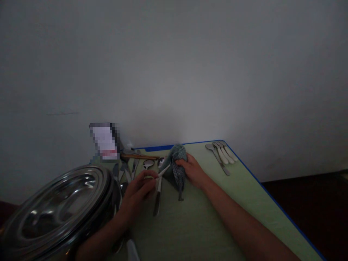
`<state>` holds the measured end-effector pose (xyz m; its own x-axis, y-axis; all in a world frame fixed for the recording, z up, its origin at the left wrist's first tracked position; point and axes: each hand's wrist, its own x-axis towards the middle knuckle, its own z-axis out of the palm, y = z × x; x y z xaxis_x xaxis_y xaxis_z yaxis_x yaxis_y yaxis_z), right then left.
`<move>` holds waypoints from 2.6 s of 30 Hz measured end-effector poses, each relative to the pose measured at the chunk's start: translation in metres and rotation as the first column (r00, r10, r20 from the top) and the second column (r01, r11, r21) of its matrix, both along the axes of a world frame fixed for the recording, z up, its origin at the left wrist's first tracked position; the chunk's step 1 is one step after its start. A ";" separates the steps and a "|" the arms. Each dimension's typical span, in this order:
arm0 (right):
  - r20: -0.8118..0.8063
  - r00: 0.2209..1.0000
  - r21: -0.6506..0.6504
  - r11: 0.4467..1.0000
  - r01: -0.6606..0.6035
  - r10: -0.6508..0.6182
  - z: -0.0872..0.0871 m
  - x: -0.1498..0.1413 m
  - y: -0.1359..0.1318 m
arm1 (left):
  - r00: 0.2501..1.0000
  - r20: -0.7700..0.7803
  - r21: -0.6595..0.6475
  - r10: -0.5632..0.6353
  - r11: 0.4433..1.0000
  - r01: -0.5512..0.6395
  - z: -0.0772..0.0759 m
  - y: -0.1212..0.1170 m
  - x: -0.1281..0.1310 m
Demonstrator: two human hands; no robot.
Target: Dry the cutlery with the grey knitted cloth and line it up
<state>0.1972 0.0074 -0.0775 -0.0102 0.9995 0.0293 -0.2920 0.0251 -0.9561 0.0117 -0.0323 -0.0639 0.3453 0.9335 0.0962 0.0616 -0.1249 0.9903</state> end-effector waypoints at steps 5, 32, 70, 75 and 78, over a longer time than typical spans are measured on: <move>0.248 0.962 0.113 0.982 -0.150 0.118 0.064 0.032 -0.003 | 0.985 -0.162 0.083 0.059 0.996 -0.046 0.047 0.007 -0.009; 0.876 0.232 -0.136 0.679 -0.722 0.422 0.137 -0.012 -0.022 | 0.586 -0.770 0.138 -0.250 0.833 0.536 0.133 0.015 -0.043; -0.621 0.776 -0.001 0.990 0.139 -0.109 0.092 -0.082 0.014 | 0.609 -0.767 0.457 0.203 0.839 0.295 0.114 0.028 -0.009; -0.223 0.973 0.268 0.956 0.123 -0.062 0.089 -0.041 0.021 | 0.603 -0.782 0.392 0.157 0.876 0.280 0.135 0.020 -0.036; 0.293 0.955 0.339 0.930 -0.143 0.040 0.097 -0.008 0.013 | 0.595 -0.795 0.359 0.116 0.881 0.309 0.146 0.015 -0.052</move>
<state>0.1894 0.0208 0.0191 -0.1604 0.9181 0.3623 -0.0353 0.3615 -0.9317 -0.0405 -0.0172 0.0822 0.5649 0.8181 0.1076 0.7331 -0.5575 0.3895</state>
